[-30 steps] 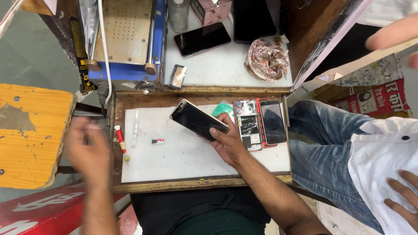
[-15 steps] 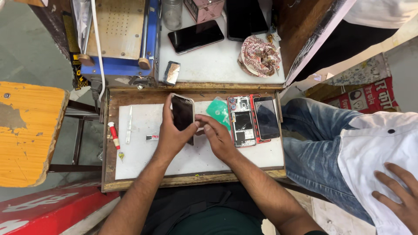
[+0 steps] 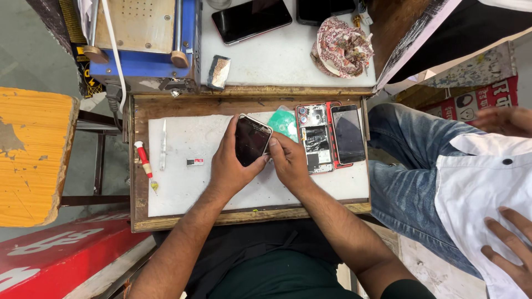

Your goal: The person uses a prying tool to separate the screen from the smartphone frame, then uses a screwdriver to remove screws from the internal chassis. The person handles the phone, screen, and internal components on a workbench.

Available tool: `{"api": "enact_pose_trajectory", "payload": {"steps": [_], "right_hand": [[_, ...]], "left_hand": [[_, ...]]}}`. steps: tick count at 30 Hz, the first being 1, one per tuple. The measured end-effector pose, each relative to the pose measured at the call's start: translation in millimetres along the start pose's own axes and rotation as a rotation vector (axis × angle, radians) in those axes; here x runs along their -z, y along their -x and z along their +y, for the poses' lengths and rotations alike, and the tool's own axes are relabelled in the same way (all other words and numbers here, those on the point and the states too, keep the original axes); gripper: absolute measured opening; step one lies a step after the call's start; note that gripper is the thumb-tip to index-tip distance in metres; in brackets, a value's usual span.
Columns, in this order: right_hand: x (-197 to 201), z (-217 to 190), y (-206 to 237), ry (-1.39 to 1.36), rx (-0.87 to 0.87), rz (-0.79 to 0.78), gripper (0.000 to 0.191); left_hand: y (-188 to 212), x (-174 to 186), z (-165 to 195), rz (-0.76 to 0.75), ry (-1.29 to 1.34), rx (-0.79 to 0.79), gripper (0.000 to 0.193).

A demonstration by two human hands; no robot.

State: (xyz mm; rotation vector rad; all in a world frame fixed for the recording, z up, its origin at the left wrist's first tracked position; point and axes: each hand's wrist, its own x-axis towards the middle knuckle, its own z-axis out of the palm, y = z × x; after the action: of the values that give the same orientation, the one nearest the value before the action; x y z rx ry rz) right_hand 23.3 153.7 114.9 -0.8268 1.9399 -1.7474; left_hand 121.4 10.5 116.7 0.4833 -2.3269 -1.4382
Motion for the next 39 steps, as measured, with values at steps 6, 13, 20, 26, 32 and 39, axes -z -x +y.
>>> {"api": "enact_pose_trajectory", "payload": {"steps": [6, 13, 20, 26, 32, 39], "right_hand": [[2, 3, 0, -0.020, -0.049, 0.007, 0.030], [4, 22, -1, -0.068, -0.101, 0.037, 0.029], [-3, 21, -3, -0.080, -0.091, 0.060, 0.029], [0, 20, -4, -0.057, -0.073, 0.025, 0.025], [-2, 17, -2, -0.101, -0.108, 0.032, 0.023], [-1, 9, 2, -0.006, -0.046, 0.052, 0.024]], "left_hand": [[-2, -1, 0, -0.003, -0.021, -0.019, 0.112], [-2, -3, -9, 0.033, -0.065, -0.068, 0.110], [-1, 2, -12, 0.036, -0.064, -0.062, 0.111], [1, 3, -12, 0.038, -0.022, -0.061, 0.112], [3, 2, -11, 0.044, -0.002, -0.078, 0.110], [5, 1, -10, 0.054, -0.022, -0.120, 0.110]]}}
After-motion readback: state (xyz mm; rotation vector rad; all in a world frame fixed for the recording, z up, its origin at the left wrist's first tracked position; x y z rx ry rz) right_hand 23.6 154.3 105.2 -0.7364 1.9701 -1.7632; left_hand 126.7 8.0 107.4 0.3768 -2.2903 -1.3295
